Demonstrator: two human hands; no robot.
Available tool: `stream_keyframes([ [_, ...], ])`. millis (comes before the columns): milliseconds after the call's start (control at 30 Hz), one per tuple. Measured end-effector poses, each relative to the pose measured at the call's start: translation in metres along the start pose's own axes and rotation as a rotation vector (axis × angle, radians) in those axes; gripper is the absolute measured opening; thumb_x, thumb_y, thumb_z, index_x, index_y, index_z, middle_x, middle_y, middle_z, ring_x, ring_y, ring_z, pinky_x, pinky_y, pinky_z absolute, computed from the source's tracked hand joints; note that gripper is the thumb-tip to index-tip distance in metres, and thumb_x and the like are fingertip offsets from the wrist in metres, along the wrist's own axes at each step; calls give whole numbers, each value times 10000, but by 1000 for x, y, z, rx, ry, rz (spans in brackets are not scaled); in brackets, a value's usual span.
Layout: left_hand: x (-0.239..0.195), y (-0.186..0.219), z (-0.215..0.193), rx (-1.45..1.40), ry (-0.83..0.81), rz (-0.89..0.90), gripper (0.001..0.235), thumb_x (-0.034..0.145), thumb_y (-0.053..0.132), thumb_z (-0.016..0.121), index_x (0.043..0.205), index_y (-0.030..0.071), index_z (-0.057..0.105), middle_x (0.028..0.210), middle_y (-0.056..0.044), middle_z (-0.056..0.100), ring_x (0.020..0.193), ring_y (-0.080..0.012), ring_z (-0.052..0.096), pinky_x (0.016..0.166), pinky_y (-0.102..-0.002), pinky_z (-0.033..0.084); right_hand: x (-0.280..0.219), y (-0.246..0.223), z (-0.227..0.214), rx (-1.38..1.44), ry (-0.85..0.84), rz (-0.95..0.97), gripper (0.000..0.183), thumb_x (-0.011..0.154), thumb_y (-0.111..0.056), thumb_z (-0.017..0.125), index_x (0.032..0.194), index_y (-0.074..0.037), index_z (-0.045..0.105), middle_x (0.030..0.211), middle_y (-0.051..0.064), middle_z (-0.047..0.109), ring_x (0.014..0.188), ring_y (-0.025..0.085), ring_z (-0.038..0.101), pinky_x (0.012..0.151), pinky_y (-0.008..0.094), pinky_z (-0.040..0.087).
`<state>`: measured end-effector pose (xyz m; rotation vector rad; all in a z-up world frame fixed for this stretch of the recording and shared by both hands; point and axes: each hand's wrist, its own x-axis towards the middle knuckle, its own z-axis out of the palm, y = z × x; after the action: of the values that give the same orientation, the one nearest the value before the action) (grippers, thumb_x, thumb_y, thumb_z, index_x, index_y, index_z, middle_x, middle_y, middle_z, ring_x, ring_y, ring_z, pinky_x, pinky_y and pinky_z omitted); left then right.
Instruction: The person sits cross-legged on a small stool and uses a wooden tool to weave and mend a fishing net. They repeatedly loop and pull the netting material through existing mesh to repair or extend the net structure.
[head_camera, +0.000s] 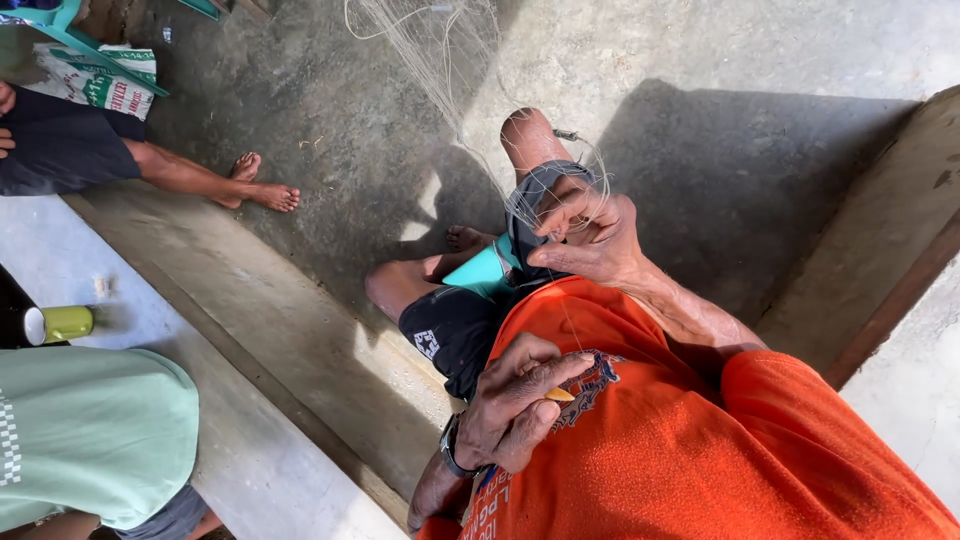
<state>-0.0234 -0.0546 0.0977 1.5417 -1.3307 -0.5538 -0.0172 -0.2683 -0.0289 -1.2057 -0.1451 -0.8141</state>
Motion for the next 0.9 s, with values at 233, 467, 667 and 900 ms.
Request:
stream_keyframes([
  [233,8,-5,4,26,-94,40,426,1137,225,365,1483,7,484,1087,-173,566,905,-262,603,832,-392,534,0,-2,9,54,-45,-38,217,836,-92,843,996,-96,695,861,47,595,766,140,539,726,286,450],
  [467,27,-19,-9,175,300,88,340,1001,92,519,1290,-20,662,848,-153,698,646,-306,710,619,-360,613,-1,15,16,390,92,-57,201,869,-67,745,814,94,638,737,157,505,654,194,529,641,308,452],
  [667,17,2,-32,-348,-19,215,187,1042,55,516,1120,-2,676,896,-150,747,660,-286,702,637,-375,606,0,20,17,578,213,92,176,936,-74,654,868,77,596,708,119,475,634,168,535,664,299,483],
  [900,53,-50,-31,222,430,28,191,1045,109,592,1203,46,679,938,-119,693,767,-299,707,687,-341,591,-4,18,17,579,187,106,192,950,-112,642,900,69,604,735,112,477,658,172,540,674,311,510],
])
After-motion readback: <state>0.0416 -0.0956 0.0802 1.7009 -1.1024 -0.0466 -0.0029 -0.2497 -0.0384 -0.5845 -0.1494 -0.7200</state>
